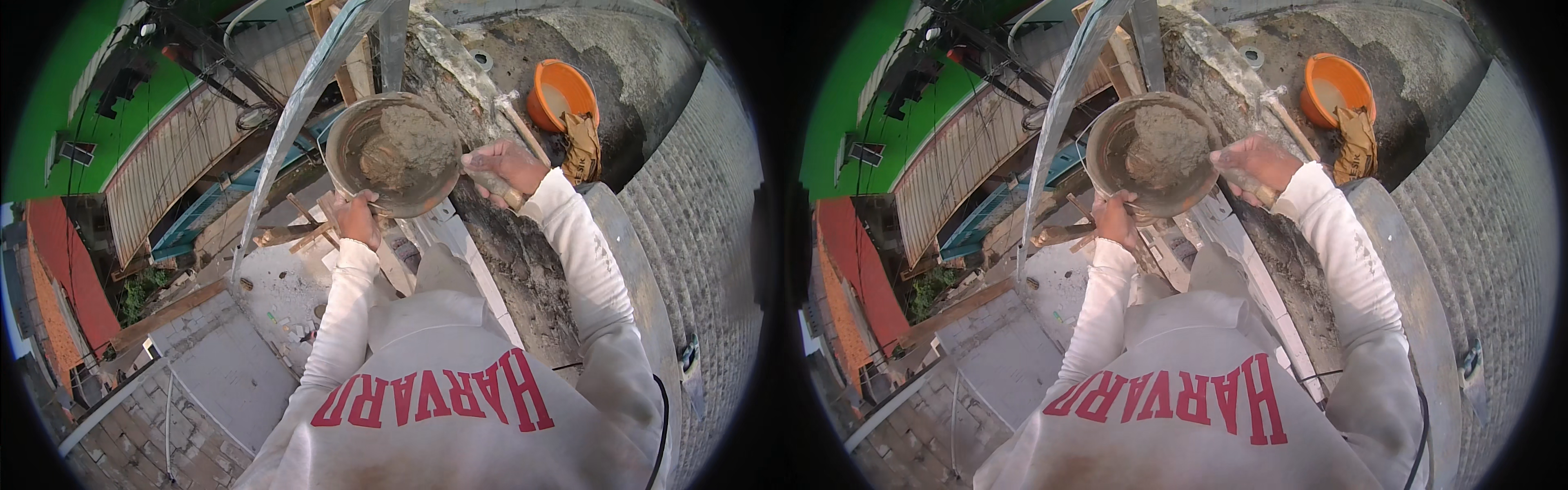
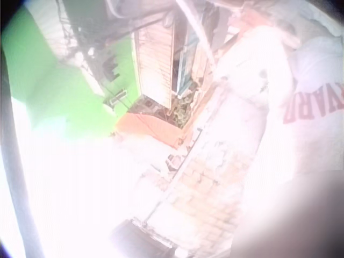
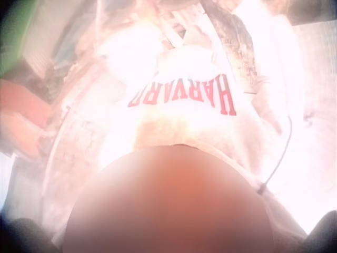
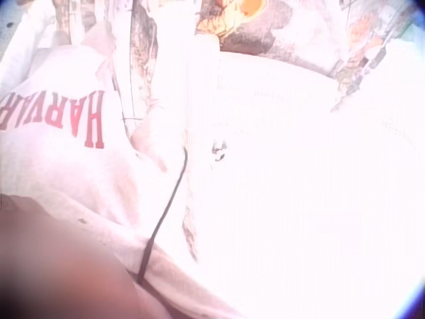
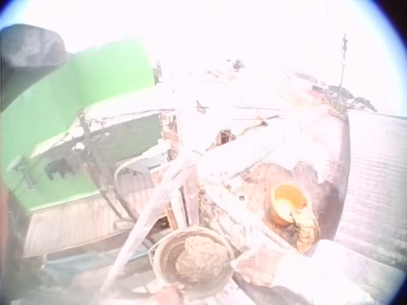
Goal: The person scoops wet plaster from a bucket and applies it to a wall using a trowel. They smooth the surface and continue applying plaster to adjacent areas.
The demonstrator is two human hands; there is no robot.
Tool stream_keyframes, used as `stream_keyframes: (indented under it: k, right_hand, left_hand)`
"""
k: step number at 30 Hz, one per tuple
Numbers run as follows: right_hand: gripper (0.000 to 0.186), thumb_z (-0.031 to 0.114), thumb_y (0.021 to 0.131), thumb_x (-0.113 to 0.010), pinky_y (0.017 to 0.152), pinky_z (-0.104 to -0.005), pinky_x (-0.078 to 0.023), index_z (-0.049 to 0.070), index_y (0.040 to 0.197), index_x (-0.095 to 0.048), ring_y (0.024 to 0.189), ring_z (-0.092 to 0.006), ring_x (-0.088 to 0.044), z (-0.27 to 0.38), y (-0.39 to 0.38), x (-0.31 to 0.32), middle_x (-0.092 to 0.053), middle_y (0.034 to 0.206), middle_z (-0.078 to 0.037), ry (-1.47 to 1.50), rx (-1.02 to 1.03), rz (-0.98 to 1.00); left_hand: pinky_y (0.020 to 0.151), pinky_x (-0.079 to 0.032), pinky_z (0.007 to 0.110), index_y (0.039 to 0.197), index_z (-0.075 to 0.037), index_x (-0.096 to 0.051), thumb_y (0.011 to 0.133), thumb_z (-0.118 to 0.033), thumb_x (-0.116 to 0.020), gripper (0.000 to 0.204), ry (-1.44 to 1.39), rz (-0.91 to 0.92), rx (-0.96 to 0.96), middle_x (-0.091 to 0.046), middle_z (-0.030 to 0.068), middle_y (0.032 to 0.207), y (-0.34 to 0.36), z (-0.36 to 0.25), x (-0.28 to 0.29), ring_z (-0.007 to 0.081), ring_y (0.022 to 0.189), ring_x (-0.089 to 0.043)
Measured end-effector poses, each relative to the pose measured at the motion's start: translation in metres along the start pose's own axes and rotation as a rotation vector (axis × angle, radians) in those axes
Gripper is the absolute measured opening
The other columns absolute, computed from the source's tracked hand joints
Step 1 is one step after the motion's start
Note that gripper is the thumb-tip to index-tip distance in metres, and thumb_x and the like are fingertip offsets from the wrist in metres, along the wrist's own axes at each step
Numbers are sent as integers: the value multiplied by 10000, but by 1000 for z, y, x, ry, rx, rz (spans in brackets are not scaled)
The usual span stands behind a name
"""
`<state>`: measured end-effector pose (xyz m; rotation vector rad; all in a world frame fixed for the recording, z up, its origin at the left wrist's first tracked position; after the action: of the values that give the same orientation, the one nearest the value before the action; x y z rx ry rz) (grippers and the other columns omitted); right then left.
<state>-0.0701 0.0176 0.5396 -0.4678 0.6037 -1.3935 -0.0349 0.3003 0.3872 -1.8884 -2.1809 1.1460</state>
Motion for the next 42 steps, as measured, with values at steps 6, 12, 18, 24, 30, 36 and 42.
stream_keyframes:
  k: [6, 12, 18, 24, 30, 36, 42]
  right_hand:
    - [332, 301, 1027, -675, 326, -249, -402, -23, 970, -715, 344, -114, -508, 96, 35, 98, -618, 569, -79, -239, 39, -104]
    - [352, 337, 1053, -617, 333, -266, -419, -8, 1081, -679, 352, -127, -516, 191, 143, 166, -625, 594, -73, -426, 80, -81]
    - [348, 378, 969, -618, 601, -406, -504, 44, 1013, -706, 634, -228, -639, 244, 299, 208, -697, 779, -100, -1170, 173, -439]
    - [377, 442, 922, -642, 927, -429, -560, 149, 1098, -802, 1080, -304, -723, 202, 316, 88, -779, 1142, -85, -2068, 265, -654]
    - [386, 375, 927, -689, 651, -363, -557, 68, 1127, -811, 696, -219, -719, 157, 242, 94, -764, 853, -103, -678, 499, -936]
    - [328, 312, 974, -706, 467, -271, -435, 7, 1041, -805, 490, -104, -543, 29, 57, 36, -624, 648, -26, -73, 341, -540]
    - [377, 341, 797, -705, 768, -512, -540, -11, 928, -728, 819, -400, -687, -91, 7, -10, -705, 833, -212, -907, 308, -309]
  left_hand:
    - [681, -629, 397, 1230, -102, -559, 862, 57, -538, 401, -35, -94, -72, -640, 66, 990, -4, 9, 114, 195, 795, -669]
    - [629, -599, 306, 1240, -56, -597, 793, 89, -566, 471, 86, -409, -51, -681, 67, 1057, -91, -26, 211, 181, 785, -671]
    - [634, -600, 318, 1241, -33, -603, 745, 108, -548, 518, 163, -682, -111, -686, 85, 1093, -174, -30, 282, 204, 814, -695]
    - [764, -582, 330, 1225, -6, -615, 725, 117, -547, 520, 178, -799, -67, -687, 93, 1122, -208, -11, 298, 215, 888, -681]
    - [840, -546, 314, 1218, 1, -628, 734, 121, -569, 502, 171, -662, -40, -697, 75, 1138, -154, 22, 254, 204, 941, -674]
    - [757, -565, 312, 1247, -14, -606, 752, 93, -578, 507, 346, -405, -61, -692, 69, 1076, -94, 16, 157, 194, 898, -673]
    - [780, -542, 303, 1272, 3, -621, 767, 88, -600, 513, 607, -47, -137, -695, 55, 1091, -43, 18, 72, 164, 896, -652]
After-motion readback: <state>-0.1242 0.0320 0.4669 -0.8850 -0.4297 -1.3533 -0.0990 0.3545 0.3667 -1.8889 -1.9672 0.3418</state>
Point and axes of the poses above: each hand's wrist, its own y-axis towards the middle knuckle, its own x-axis out of the back of the hand, z = x × y, the point moved 4 cm from there along y, towards the middle knuckle
